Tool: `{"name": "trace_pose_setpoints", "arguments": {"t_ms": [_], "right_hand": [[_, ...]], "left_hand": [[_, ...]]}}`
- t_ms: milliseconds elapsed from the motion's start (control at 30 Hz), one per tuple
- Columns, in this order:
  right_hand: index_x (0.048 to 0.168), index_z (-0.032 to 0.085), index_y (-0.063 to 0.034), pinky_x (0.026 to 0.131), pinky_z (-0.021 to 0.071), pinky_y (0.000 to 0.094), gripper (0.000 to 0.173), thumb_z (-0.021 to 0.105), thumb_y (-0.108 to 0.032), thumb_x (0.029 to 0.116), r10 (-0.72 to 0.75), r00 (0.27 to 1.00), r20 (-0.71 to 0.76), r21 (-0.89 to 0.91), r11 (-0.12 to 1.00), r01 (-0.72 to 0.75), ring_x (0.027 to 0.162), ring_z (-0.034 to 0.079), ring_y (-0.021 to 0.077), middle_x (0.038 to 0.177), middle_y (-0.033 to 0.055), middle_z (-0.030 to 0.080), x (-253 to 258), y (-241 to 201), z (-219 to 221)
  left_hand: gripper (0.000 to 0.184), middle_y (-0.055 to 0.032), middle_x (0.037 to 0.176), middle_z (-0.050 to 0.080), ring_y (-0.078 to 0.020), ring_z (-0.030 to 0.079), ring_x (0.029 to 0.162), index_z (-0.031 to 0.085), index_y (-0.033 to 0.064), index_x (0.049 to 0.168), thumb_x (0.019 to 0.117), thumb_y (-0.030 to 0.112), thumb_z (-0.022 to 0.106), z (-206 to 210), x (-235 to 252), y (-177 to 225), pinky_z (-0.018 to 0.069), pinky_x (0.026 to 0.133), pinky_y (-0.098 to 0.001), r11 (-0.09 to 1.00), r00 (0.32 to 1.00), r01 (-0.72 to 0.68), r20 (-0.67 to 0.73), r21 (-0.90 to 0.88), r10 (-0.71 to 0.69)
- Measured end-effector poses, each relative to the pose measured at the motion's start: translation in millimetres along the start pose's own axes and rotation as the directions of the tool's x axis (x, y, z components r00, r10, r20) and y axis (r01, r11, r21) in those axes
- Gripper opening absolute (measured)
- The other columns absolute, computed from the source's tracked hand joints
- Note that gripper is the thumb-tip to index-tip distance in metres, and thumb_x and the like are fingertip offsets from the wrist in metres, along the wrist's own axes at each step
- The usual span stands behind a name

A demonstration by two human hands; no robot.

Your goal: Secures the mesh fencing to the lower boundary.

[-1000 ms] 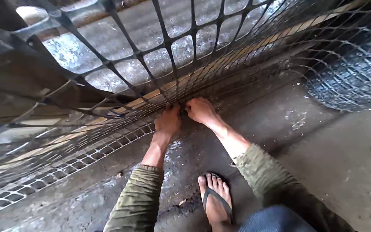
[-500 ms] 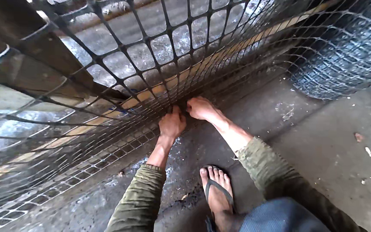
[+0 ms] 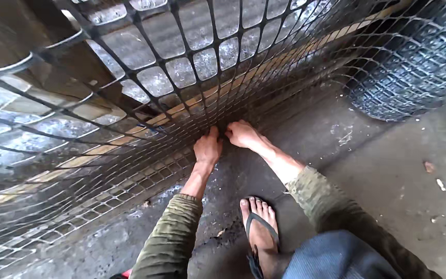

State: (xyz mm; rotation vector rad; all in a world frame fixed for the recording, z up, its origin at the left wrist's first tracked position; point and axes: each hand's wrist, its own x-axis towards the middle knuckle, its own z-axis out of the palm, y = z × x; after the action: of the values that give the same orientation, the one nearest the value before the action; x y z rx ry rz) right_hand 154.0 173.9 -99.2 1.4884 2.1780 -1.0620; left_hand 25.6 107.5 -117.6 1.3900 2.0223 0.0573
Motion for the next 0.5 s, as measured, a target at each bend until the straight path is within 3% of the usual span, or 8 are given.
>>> {"name": "trace_pose_setpoints", "arguments": {"t_ms": [133, 233, 300, 400, 500], "right_hand": [[0.113, 0.071, -0.0059, 0.09, 0.0536, 0.0566, 0.031, 0.048, -0.026, 0.1082, 0.003, 0.999, 0.04, 0.174, 0.985, -0.01, 0.104, 0.069, 0.0337, 0.106, 0.0179, 0.072, -1, 17, 6], [0.111, 0.072, -0.0057, 0.076, 0.0548, 0.0405, 0.03, 0.046, -0.021, 0.108, 0.031, 0.996, 0.079, 0.334, 0.941, -0.056, 0.077, 0.066, 0.0189, 0.088, 0.0094, 0.071, 0, 25, 14], [0.116, 0.071, -0.0049, 0.069, 0.0525, 0.0328, 0.031, 0.046, -0.021, 0.1092, 0.08, 0.99, 0.12, 0.415, 0.901, -0.123, 0.066, 0.061, 0.0128, 0.084, 0.0071, 0.07, -1, 22, 15], [0.114, 0.072, -0.0059, 0.065, 0.0542, 0.0305, 0.03, 0.048, -0.023, 0.1084, 0.146, 0.985, 0.097, 0.422, 0.89, -0.173, 0.062, 0.062, 0.0107, 0.081, 0.0057, 0.072, -1, 17, 17], [0.11, 0.073, -0.0068, 0.065, 0.0554, 0.0329, 0.03, 0.049, -0.024, 0.1077, 0.177, 0.982, 0.07, 0.365, 0.911, -0.191, 0.062, 0.064, 0.0129, 0.08, 0.0063, 0.071, 0, 11, 14]], "left_hand": [[0.033, -0.022, 0.105, 0.072, -0.0444, 0.07, 0.099, 0.063, 0.0121, 0.128, 0.0999, 0.029, 0.061, 4, 0, -2, 0.0541, 0.08, -0.0646, 1.0, 1.0, -0.004, -0.011, -0.017, 0.004], [0.03, -0.0206, 0.108, 0.071, -0.0425, 0.07, 0.099, 0.063, 0.0103, 0.125, 0.0996, 0.026, 0.058, 10, -4, -2, 0.0547, 0.08, -0.0625, 0.998, 0.999, -0.023, -0.048, -0.06, 0.02], [0.031, -0.0239, 0.12, 0.067, -0.0429, 0.069, 0.102, 0.06, 0.0062, 0.129, 0.1008, 0.019, 0.056, 16, -8, 0, 0.0554, 0.084, -0.0609, 0.992, 0.999, -0.024, -0.046, -0.126, 0.019], [0.035, -0.0268, 0.14, 0.055, -0.0416, 0.068, 0.109, 0.054, 0.0033, 0.137, 0.1024, 0.011, 0.051, 21, -13, 5, 0.056, 0.093, -0.0553, 0.979, 1.0, -0.015, -0.011, -0.204, 0.012], [0.035, -0.0265, 0.139, 0.055, -0.0396, 0.069, 0.107, 0.053, 0.0032, 0.136, 0.101, 0.008, 0.052, 21, -14, 6, 0.0564, 0.092, -0.0529, 0.971, 1.0, -0.019, -0.023, -0.24, 0.013]]}}
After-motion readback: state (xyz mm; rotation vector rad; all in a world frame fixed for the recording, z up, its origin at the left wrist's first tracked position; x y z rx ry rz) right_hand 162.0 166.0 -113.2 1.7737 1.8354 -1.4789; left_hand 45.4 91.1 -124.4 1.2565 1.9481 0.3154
